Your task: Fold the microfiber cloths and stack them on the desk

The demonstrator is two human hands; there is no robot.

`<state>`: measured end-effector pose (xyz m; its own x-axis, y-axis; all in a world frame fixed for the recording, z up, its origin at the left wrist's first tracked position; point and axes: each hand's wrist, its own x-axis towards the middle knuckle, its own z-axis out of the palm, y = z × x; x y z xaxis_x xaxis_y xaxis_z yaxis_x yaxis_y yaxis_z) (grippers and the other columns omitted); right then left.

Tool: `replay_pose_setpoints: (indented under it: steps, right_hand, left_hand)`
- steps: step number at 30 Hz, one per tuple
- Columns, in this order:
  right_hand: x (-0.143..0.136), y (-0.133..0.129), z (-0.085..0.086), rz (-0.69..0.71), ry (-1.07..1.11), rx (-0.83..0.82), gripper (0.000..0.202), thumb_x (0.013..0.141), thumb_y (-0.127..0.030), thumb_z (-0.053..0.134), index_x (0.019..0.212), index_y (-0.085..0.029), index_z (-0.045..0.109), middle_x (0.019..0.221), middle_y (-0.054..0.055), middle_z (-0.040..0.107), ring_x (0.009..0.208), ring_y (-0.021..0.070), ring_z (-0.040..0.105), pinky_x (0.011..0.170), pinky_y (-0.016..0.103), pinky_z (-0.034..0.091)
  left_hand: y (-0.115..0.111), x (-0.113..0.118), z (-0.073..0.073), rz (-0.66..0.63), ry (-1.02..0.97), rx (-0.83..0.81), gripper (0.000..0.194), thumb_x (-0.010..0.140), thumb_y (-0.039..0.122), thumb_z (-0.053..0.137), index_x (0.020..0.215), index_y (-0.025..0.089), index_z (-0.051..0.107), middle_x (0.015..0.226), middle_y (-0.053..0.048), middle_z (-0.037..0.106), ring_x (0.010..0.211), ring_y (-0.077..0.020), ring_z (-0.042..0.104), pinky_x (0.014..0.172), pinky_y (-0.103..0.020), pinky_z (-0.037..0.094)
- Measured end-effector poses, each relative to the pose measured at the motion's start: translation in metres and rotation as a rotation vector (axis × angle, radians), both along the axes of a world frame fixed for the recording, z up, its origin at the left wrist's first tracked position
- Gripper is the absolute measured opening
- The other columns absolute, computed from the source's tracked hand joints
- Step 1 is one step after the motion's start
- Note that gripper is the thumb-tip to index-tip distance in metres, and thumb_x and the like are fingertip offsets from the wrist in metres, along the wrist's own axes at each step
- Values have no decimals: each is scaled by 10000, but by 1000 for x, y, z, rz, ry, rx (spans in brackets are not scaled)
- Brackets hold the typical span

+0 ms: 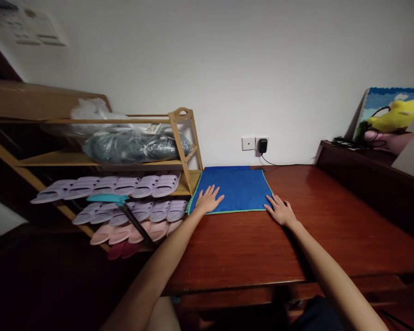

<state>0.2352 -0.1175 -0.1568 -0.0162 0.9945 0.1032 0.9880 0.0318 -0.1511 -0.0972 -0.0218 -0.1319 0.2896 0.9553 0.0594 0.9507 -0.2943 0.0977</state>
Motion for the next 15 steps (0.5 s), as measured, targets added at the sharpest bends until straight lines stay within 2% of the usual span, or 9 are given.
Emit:
replay_pose_setpoints:
  steps: [7, 15]
  right_hand:
    - [-2, -3, 3, -10, -15, 10, 636, 917, -616, 188, 1449, -289, 313, 1526, 61, 261, 1406, 214, 209, 1102, 472, 185]
    - [-1, -30, 14, -21, -67, 4, 656, 905, -631, 201, 1435, -272, 346, 1503, 74, 317, 1410, 248, 187, 1093, 526, 153]
  left_hand:
    - [-3, 0, 2, -6, 1, -16, 756, 884, 665, 113, 1486, 221, 221, 1564, -57, 135, 1435, -247, 74, 1130, -510, 73]
    - [-20, 1, 6, -48, 13, -27, 751, 888, 661, 103, 1488, 223, 213, 1563, -60, 132, 1436, -249, 66, 1127, -513, 75]
